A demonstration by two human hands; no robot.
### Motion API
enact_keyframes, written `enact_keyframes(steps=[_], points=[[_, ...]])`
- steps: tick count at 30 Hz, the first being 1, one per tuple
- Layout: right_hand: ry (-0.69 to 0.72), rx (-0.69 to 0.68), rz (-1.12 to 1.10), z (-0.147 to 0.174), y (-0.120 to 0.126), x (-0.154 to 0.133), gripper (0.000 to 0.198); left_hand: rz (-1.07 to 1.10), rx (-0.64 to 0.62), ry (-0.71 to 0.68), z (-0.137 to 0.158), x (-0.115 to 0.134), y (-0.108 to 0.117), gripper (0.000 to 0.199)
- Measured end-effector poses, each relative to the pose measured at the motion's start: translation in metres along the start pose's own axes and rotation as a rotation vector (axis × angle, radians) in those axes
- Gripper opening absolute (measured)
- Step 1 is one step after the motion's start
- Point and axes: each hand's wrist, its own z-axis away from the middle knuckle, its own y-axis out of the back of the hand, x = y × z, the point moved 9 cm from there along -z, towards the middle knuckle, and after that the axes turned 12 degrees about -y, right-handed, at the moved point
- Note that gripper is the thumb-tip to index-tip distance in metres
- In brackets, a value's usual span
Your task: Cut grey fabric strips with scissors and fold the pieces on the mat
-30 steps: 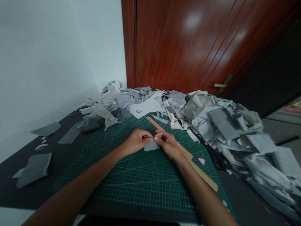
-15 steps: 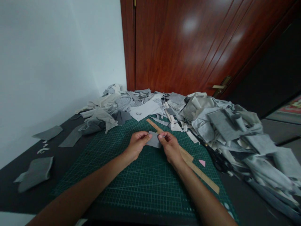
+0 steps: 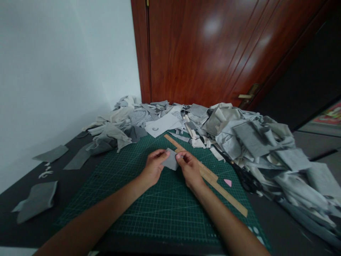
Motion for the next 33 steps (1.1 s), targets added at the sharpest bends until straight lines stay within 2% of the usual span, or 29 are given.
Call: enact_keyframes(steps=[5, 10, 18, 24, 33], points=[[0.034, 0.046, -0.081, 0.009, -0.002, -0.001, 0.025, 0.226, -0.039, 0.159, 0.013, -0.018, -0.015, 0.033], [0.051, 0.069, -0.104, 0.016, -0.004, -0.001, 0.022, 0.297, 0.0, 0.151, 0.016, -0.019, -0.013, 0.027], [0.066, 0.066, -0.026, 0.017, -0.009, -0.002, 0.018, 0.258, 0.087, 0.054, 0.006, 0.001, -0.006, 0.032], [0.046, 0.069, -0.031, 0.017, -0.007, -0.001, 0.017, 0.261, 0.075, 0.095, 0.011, -0.004, -0.009, 0.039], [0.001, 0.038, -0.049, 0.018, -0.012, 0.002, 0.018, 0.037, 0.072, 0.055, 0.01, 0.004, -0.003, 0.039]])
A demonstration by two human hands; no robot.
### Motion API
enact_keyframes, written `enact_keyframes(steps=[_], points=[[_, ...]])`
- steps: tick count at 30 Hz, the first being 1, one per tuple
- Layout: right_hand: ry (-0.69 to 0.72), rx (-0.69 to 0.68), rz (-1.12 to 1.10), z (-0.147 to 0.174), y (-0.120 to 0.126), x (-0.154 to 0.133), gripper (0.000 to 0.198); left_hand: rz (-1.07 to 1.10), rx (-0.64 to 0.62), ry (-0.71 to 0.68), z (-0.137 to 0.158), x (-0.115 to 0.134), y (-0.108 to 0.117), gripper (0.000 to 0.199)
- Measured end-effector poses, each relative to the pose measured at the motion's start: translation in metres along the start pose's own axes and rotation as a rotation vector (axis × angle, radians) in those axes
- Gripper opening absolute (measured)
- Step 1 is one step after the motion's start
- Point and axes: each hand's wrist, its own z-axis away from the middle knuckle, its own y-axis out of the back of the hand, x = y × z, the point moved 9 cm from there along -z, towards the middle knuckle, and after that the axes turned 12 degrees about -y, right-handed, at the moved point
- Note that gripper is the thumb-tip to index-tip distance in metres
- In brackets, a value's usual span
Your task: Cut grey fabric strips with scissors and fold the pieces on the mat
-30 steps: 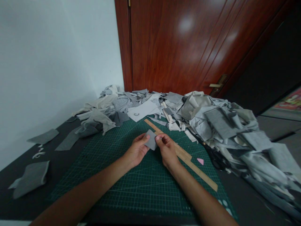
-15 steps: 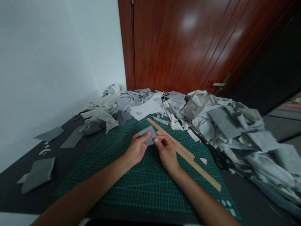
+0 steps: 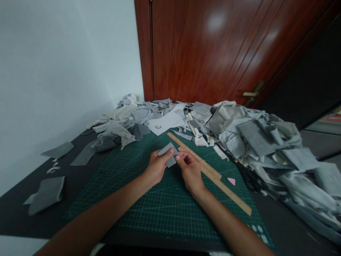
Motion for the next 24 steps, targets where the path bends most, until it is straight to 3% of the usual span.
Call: enact_keyframes(steps=[8, 15, 20, 24], points=[[0.024, 0.025, -0.024, -0.001, 0.002, 0.0, 0.034, 0.017, 0.05, -0.028, 0.002, 0.005, 0.001, 0.042], [0.072, 0.067, 0.051, -0.002, 0.006, -0.004, 0.031, 0.007, 0.068, -0.055, 0.001, 0.005, 0.002, 0.045], [0.129, 0.05, 0.232, -0.009, 0.002, -0.014, 0.028, -0.061, 0.064, -0.101, -0.005, 0.011, 0.006, 0.047], [0.183, 0.124, 0.492, -0.029, 0.034, -0.045, 0.026, -0.11, 0.057, -0.12, -0.009, 0.019, 0.007, 0.051]])
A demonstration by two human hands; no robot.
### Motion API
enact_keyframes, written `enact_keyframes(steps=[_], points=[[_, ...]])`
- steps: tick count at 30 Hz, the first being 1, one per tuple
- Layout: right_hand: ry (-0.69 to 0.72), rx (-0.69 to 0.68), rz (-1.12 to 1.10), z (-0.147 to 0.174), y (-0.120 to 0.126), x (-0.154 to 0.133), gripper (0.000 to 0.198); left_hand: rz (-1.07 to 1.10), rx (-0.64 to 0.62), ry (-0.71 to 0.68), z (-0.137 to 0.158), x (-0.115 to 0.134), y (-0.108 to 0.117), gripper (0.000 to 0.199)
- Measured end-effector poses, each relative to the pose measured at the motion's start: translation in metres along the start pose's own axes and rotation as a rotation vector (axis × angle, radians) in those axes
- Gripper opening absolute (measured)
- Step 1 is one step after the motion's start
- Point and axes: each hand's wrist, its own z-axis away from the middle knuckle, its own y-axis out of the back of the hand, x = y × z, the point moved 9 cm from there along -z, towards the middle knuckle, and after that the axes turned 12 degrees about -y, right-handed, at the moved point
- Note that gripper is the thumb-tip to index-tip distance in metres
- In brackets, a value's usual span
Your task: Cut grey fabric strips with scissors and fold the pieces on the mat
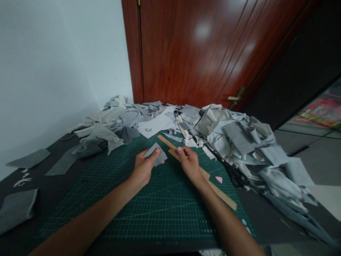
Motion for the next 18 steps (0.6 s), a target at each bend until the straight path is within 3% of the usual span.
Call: enact_keyframes(steps=[3, 6, 9, 12, 18], points=[[-0.021, 0.162, 0.166, -0.022, 0.062, 0.003, 0.013, -0.02, -0.008, -0.004, -0.004, 0.005, 0.001, 0.053], [-0.093, 0.294, 0.256, -0.031, 0.121, 0.013, 0.015, -0.031, -0.028, -0.017, -0.007, 0.009, 0.001, 0.053], [-0.143, 0.32, 0.264, -0.034, 0.149, 0.02, 0.019, -0.008, -0.05, -0.018, -0.008, 0.013, -0.001, 0.053], [-0.138, 0.22, 0.188, -0.036, 0.129, 0.021, 0.007, 0.001, -0.072, -0.022, -0.007, 0.016, -0.003, 0.053], [-0.184, -0.122, -0.189, -0.005, 0.018, 0.021, 0.04, -0.038, -0.092, 0.023, 0.002, 0.006, -0.006, 0.048]])
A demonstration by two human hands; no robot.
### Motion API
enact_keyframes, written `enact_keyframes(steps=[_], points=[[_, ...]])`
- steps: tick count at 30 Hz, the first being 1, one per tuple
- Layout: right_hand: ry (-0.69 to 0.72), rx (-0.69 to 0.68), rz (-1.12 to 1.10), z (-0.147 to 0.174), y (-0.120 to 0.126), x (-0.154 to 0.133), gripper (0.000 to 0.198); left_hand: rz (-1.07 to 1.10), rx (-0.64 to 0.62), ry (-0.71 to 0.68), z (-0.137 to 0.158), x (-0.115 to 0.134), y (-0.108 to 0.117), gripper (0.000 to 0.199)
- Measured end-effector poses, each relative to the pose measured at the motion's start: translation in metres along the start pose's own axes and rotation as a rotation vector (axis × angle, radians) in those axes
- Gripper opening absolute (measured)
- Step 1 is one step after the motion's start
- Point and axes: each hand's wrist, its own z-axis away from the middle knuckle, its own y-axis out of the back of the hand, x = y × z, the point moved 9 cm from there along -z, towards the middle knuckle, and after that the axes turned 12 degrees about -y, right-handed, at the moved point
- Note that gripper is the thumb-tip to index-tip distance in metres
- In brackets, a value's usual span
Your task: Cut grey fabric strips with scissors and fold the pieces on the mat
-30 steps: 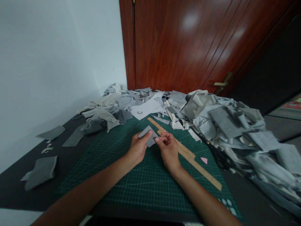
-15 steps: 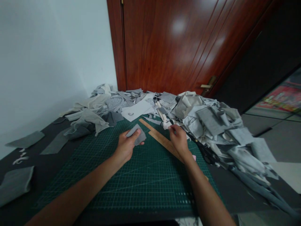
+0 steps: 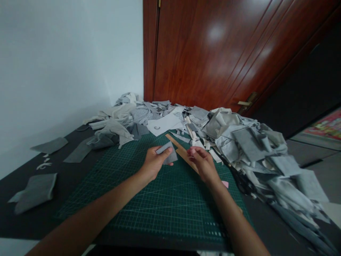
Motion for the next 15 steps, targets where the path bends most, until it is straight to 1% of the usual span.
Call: enact_keyframes(steps=[2, 3, 5, 9, 15], points=[[-0.062, -0.113, -0.09, 0.011, -0.028, 0.01, 0.041, -0.013, -0.027, 0.02, 0.003, -0.006, -0.003, 0.047], [-0.09, -0.157, -0.125, 0.015, -0.038, 0.013, 0.042, -0.019, -0.042, 0.025, 0.005, -0.009, -0.005, 0.047], [-0.135, -0.226, -0.175, 0.022, -0.05, 0.018, 0.042, -0.028, -0.065, 0.037, 0.007, -0.013, -0.008, 0.046], [-0.186, -0.312, -0.204, 0.025, -0.057, 0.024, 0.038, -0.022, -0.082, 0.057, 0.01, -0.019, -0.009, 0.044], [-0.172, -0.35, -0.198, 0.025, -0.058, 0.026, 0.033, -0.027, -0.086, 0.056, 0.011, -0.023, -0.009, 0.042]])
